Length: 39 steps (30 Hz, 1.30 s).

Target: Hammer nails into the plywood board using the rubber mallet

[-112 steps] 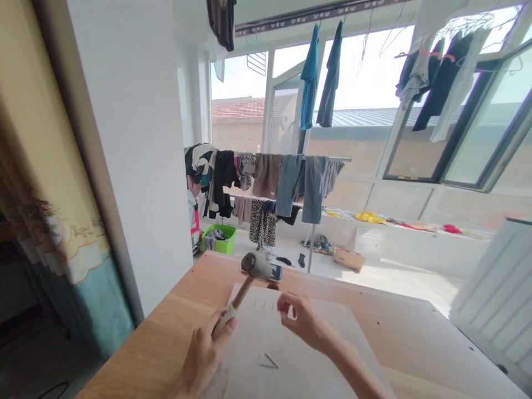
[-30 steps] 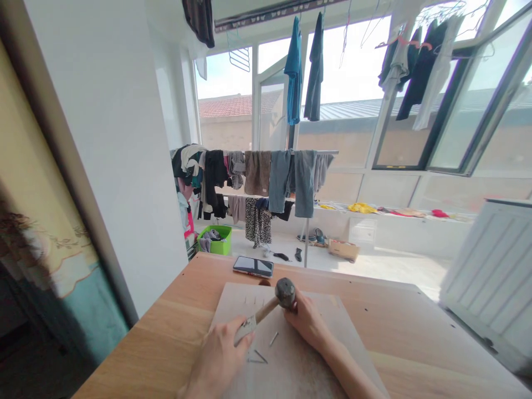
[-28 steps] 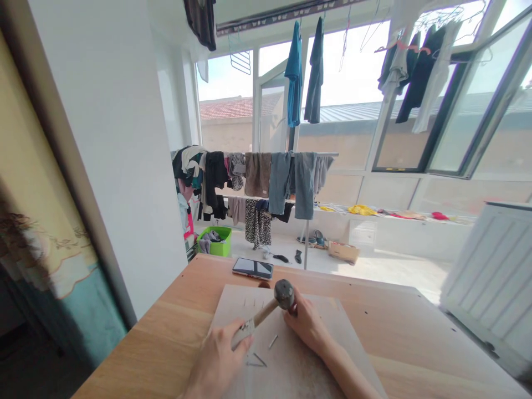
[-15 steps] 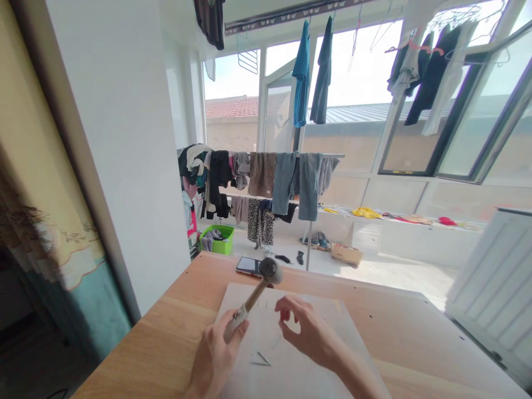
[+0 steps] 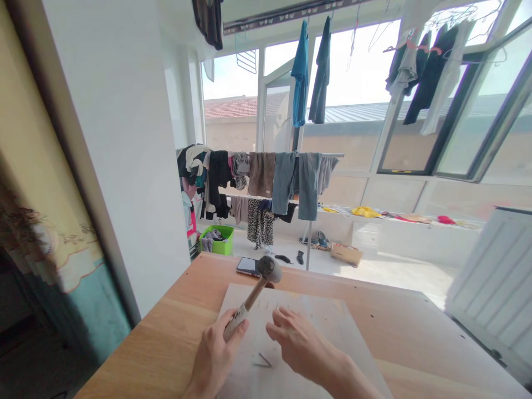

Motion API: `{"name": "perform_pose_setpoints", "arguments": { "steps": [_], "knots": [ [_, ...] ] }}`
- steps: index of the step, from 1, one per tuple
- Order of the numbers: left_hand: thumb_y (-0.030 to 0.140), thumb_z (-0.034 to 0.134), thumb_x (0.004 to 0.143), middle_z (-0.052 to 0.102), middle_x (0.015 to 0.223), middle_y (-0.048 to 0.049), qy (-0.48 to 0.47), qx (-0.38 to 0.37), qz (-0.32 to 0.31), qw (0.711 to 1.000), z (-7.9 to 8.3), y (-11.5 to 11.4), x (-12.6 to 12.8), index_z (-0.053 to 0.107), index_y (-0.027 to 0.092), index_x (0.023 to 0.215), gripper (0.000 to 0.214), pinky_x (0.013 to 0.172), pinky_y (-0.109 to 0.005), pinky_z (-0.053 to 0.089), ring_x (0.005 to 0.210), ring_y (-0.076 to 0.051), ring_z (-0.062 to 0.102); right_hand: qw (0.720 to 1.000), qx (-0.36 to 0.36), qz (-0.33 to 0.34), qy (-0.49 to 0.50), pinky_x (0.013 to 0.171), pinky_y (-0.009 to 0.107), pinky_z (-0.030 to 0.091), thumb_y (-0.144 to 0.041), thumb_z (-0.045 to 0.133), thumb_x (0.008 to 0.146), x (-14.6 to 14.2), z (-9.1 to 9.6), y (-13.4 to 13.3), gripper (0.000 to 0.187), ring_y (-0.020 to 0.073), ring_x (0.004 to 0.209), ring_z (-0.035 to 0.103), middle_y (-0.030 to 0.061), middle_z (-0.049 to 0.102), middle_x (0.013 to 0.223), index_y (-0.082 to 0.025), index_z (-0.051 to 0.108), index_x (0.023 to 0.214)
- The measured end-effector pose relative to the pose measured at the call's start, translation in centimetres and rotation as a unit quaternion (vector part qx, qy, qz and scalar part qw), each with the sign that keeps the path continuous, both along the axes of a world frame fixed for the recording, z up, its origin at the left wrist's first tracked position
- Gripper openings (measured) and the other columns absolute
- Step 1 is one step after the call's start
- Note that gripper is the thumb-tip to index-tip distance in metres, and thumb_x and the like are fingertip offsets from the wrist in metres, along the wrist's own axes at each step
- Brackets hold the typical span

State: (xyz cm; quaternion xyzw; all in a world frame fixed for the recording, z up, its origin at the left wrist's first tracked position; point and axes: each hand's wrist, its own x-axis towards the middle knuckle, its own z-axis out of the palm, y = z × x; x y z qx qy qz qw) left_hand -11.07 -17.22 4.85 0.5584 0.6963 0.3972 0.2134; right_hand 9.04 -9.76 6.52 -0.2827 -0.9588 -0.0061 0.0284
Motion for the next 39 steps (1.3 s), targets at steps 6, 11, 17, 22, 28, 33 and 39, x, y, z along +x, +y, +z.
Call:
{"name": "perform_pose_setpoints", "arguments": {
  "steps": [6,11,17,22,28,33,39],
  "knots": [
    [0.053,0.049,0.091,0.077,0.097,-0.0023,-0.002,0.008,0.006,1.000,0.0,-0.1,0.0,0.069,0.024,0.104,0.038,0.078,-0.021,0.049,0.094,-0.021,0.071,1.000,-0.006,0.015,-0.017,0.073,0.031,0.039,-0.005,0.053,0.076,-0.1,0.6,0.5,0.023,0.0223,0.089,0.059,0.0082,0.065,0.095,-0.019,0.061,0.093],
    [0.053,0.048,0.091,0.076,0.092,-0.0024,-0.004,0.007,-0.009,1.000,0.3,-0.4,0.1,0.069,0.023,0.103,0.039,0.076,-0.021,0.049,0.089,-0.020,0.071,0.998,-0.052,-0.026,-0.008,0.059,0.028,0.031,-0.003,0.053,0.072,-0.4,0.0,1.3,0.022,0.0182,0.071,0.061,0.0059,0.066,0.080,-0.018,0.063,0.085],
    [0.054,0.048,0.091,0.076,0.094,-0.0029,-0.013,0.002,-0.006,1.000,0.2,-0.4,0.2,0.069,0.023,0.106,0.041,0.077,-0.022,0.049,0.090,-0.020,0.070,0.975,-0.155,-0.050,0.151,0.063,0.021,0.036,-0.002,0.050,0.069,1.2,0.4,1.3,0.025,0.0122,0.072,0.055,0.0008,0.063,0.084,-0.020,0.061,0.083],
    [0.053,0.049,0.091,0.076,0.096,-0.0034,-0.009,-0.002,0.003,1.000,0.1,-0.5,0.2,0.070,0.023,0.109,0.041,0.077,-0.023,0.049,0.093,-0.021,0.070,0.981,-0.143,-0.083,0.106,0.068,0.023,0.038,0.001,0.050,0.070,3.5,-0.5,1.6,0.024,0.0146,0.076,0.057,0.0020,0.066,0.084,-0.019,0.061,0.079],
    [0.053,0.048,0.090,0.077,0.095,-0.0032,0.005,-0.010,0.006,1.000,-0.1,-0.4,0.2,0.070,0.023,0.108,0.041,0.079,-0.022,0.049,0.094,-0.022,0.071,0.998,0.043,-0.042,-0.008,0.082,0.034,0.038,0.001,0.047,0.083,3.7,-0.6,0.8,0.025,0.0214,0.081,0.057,0.0065,0.067,0.076,-0.018,0.062,0.079],
    [0.054,0.048,0.091,0.077,0.095,-0.0021,0.010,-0.010,0.007,1.000,-0.3,-0.3,0.1,0.069,0.024,0.108,0.040,0.077,-0.022,0.049,0.093,-0.021,0.070,0.993,0.016,-0.065,0.094,0.079,0.033,0.040,-0.007,0.046,0.090,4.6,-1.3,2.5,0.026,0.0211,0.083,0.058,0.0055,0.068,0.076,-0.021,0.064,0.078],
    [0.053,0.048,0.091,0.076,0.097,-0.0009,0.002,-0.008,-0.001,1.000,0.2,-0.5,0.2,0.069,0.025,0.108,0.039,0.077,-0.021,0.048,0.093,-0.020,0.070,0.871,-0.103,-0.243,0.415,0.074,0.034,0.052,-0.035,0.050,0.087,7.3,-5.4,6.4,0.021,0.0214,0.078,0.066,0.0066,0.071,0.089,-0.022,0.065,0.082]
  ]
}}
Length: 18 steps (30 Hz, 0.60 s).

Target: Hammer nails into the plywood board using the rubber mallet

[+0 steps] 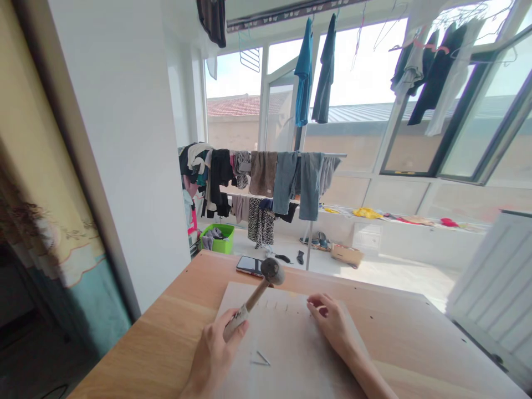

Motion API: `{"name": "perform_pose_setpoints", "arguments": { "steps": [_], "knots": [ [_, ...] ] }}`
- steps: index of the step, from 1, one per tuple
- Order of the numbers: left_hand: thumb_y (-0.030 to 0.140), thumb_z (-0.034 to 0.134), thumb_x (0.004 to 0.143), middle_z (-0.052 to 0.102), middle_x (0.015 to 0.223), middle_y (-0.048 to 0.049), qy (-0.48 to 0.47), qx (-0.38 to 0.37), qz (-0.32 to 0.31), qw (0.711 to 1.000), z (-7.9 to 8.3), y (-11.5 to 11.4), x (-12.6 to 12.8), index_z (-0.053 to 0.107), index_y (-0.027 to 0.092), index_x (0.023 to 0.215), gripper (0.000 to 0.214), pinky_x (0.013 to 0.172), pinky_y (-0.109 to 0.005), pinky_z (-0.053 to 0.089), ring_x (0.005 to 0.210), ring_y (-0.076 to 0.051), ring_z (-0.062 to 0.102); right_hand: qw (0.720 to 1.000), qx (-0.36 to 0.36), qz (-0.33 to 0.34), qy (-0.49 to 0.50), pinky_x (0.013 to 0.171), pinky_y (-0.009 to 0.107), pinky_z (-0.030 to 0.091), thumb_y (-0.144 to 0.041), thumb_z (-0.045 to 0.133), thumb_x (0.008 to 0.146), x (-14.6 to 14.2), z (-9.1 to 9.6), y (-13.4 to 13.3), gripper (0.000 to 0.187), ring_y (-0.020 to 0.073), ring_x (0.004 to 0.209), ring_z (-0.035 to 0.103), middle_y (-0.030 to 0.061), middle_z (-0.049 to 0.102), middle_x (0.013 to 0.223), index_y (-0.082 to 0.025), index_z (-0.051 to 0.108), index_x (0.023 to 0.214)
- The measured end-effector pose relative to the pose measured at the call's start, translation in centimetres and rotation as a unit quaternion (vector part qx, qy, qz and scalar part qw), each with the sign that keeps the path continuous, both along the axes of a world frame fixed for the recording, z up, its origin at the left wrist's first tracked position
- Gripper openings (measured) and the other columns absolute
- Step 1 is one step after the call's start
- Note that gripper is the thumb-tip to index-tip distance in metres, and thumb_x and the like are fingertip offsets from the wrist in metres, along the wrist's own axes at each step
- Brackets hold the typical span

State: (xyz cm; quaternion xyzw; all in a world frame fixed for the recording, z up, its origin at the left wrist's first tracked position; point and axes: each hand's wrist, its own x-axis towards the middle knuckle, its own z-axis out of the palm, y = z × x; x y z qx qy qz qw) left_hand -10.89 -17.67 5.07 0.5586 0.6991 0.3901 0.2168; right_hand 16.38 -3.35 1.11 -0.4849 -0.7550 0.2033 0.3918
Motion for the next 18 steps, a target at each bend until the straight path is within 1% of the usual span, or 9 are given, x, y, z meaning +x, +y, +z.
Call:
{"name": "perform_pose_setpoints", "arguments": {
  "steps": [3,7,9,12,14,18],
  "knots": [
    [0.052,0.049,0.091,0.076,0.093,-0.0008,0.001,0.003,0.001,1.000,0.2,-0.1,0.1,0.070,0.025,0.106,0.038,0.074,-0.021,0.048,0.089,-0.020,0.070,0.997,-0.038,-0.006,0.068,0.075,0.035,0.053,-0.043,0.054,0.084,0.2,-0.9,0.4,0.024,0.0240,0.080,0.069,0.0067,0.073,0.084,-0.022,0.066,0.081],
    [0.051,0.049,0.091,0.077,0.094,-0.0015,-0.005,0.004,-0.001,1.000,0.3,-0.2,0.3,0.071,0.025,0.106,0.037,0.075,-0.021,0.048,0.090,-0.019,0.070,0.996,-0.043,0.007,0.082,0.072,0.034,0.053,-0.041,0.057,0.083,-0.7,-0.6,-0.2,0.022,0.0227,0.075,0.069,0.0047,0.075,0.083,-0.024,0.066,0.093],
    [0.052,0.050,0.090,0.077,0.097,-0.0022,-0.003,0.005,-0.001,1.000,0.2,-0.2,0.4,0.071,0.025,0.107,0.038,0.077,-0.022,0.049,0.092,-0.020,0.070,0.996,-0.039,0.019,0.080,0.073,0.033,0.053,-0.039,0.056,0.083,-1.1,-0.4,-0.5,0.019,0.0220,0.075,0.069,0.0037,0.075,0.084,-0.025,0.065,0.093],
    [0.052,0.050,0.090,0.077,0.099,-0.0020,0.008,-0.001,-0.003,1.000,0.0,-0.2,0.3,0.070,0.025,0.108,0.038,0.077,-0.022,0.049,0.095,-0.021,0.070,0.997,-0.038,0.036,0.063,0.076,0.032,0.052,-0.037,0.053,0.084,-1.4,-0.3,-0.7,0.016,0.0215,0.077,0.069,0.0034,0.074,0.083,-0.025,0.064,0.084],
    [0.052,0.050,0.090,0.077,0.099,-0.0013,0.014,-0.004,-0.006,1.000,-0.2,-0.1,0.3,0.070,0.025,0.108,0.038,0.077,-0.022,0.049,0.095,-0.020,0.071,0.997,-0.042,0.045,0.045,0.075,0.031,0.052,-0.037,0.053,0.084,-1.4,-0.3,-0.7,0.017,0.0212,0.076,0.068,0.0035,0.073,0.081,-0.024,0.063,0.080],
    [0.052,0.050,0.091,0.077,0.100,-0.0001,0.012,-0.001,-0.012,1.000,-0.5,0.0,0.3,0.069,0.026,0.110,0.037,0.078,-0.021,0.048,0.095,-0.019,0.070,0.998,-0.035,0.053,0.012,0.070,0.030,0.050,-0.036,0.052,0.083,-1.4,-0.2,-0.9,0.016,0.0202,0.072,0.065,0.0029,0.071,0.079,-0.024,0.062,0.079]
  ]
}}
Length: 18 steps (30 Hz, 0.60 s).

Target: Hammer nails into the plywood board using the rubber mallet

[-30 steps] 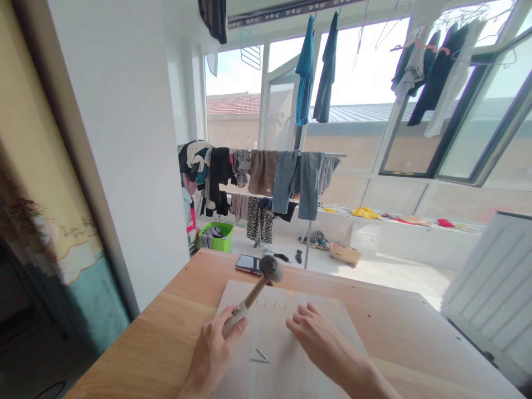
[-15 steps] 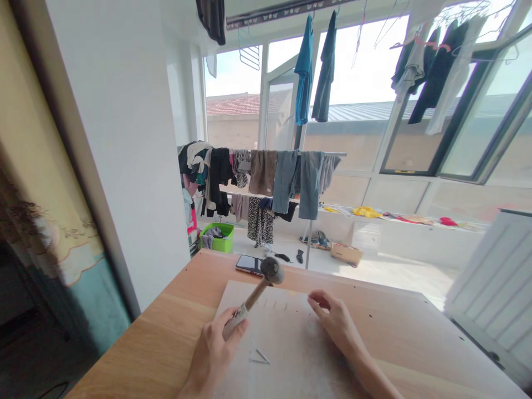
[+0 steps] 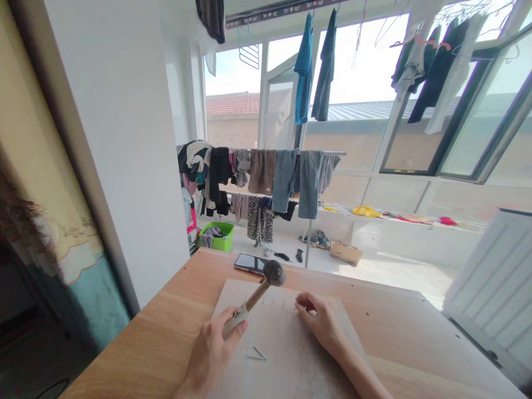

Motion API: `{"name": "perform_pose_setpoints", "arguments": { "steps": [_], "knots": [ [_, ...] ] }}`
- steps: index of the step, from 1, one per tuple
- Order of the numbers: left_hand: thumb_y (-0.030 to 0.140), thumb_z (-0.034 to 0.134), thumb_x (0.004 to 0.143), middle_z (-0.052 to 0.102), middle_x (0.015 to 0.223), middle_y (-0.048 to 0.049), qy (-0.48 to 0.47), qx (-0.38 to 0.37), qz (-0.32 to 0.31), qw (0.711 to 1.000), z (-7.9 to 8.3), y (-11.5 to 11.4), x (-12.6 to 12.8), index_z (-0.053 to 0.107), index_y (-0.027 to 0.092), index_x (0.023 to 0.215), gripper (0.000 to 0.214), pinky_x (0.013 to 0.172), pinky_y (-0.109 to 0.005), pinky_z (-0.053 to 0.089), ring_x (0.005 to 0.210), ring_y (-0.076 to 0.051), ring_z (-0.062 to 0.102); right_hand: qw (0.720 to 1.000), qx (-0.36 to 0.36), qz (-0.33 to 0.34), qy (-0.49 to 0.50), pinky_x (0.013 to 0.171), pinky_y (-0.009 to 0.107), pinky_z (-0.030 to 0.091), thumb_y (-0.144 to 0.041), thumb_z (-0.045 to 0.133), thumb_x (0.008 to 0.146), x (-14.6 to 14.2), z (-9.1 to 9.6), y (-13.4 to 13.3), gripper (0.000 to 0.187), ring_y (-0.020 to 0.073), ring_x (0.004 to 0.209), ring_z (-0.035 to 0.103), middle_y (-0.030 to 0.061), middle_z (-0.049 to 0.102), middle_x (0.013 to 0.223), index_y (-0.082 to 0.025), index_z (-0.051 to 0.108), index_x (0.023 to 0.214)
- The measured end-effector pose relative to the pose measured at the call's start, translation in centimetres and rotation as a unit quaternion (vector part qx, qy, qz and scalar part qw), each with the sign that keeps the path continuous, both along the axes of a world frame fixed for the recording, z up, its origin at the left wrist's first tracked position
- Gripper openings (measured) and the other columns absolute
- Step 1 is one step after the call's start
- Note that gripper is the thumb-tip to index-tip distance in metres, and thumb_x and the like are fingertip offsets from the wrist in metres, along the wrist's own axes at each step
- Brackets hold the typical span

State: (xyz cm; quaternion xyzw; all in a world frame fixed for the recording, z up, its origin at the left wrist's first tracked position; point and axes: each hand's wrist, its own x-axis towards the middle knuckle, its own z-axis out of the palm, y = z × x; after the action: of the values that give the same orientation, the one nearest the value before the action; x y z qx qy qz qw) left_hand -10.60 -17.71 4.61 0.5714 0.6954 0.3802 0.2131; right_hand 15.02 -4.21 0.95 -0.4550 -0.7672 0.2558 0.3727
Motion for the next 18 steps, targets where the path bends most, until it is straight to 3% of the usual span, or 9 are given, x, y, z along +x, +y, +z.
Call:
{"name": "perform_pose_setpoints", "arguments": {
  "steps": [8,18],
  "knots": [
    [0.051,0.050,0.091,0.077,0.096,0.0005,0.005,0.001,-0.009,1.000,0.1,-0.1,0.2,0.068,0.027,0.108,0.034,0.076,-0.021,0.048,0.091,-0.018,0.070,0.999,-0.020,0.014,-0.032,0.067,0.029,0.049,-0.027,0.051,0.079,-0.2,0.7,-0.5,0.009,0.0189,0.067,0.065,0.0013,0.070,0.076,-0.024,0.059,0.082],
    [0.046,0.051,0.091,0.076,0.089,-0.0023,0.043,-0.029,-0.031,0.998,1.2,-0.3,0.6,0.071,0.026,0.105,0.032,0.073,-0.022,0.048,0.084,-0.019,0.070,0.999,-0.022,0.012,-0.025,0.070,0.027,0.049,-0.019,0.052,0.077,-0.2,-0.5,0.3,0.044,0.0172,0.070,0.064,0.0000,0.072,0.085,-0.023,0.051,0.121]
  ]
}}
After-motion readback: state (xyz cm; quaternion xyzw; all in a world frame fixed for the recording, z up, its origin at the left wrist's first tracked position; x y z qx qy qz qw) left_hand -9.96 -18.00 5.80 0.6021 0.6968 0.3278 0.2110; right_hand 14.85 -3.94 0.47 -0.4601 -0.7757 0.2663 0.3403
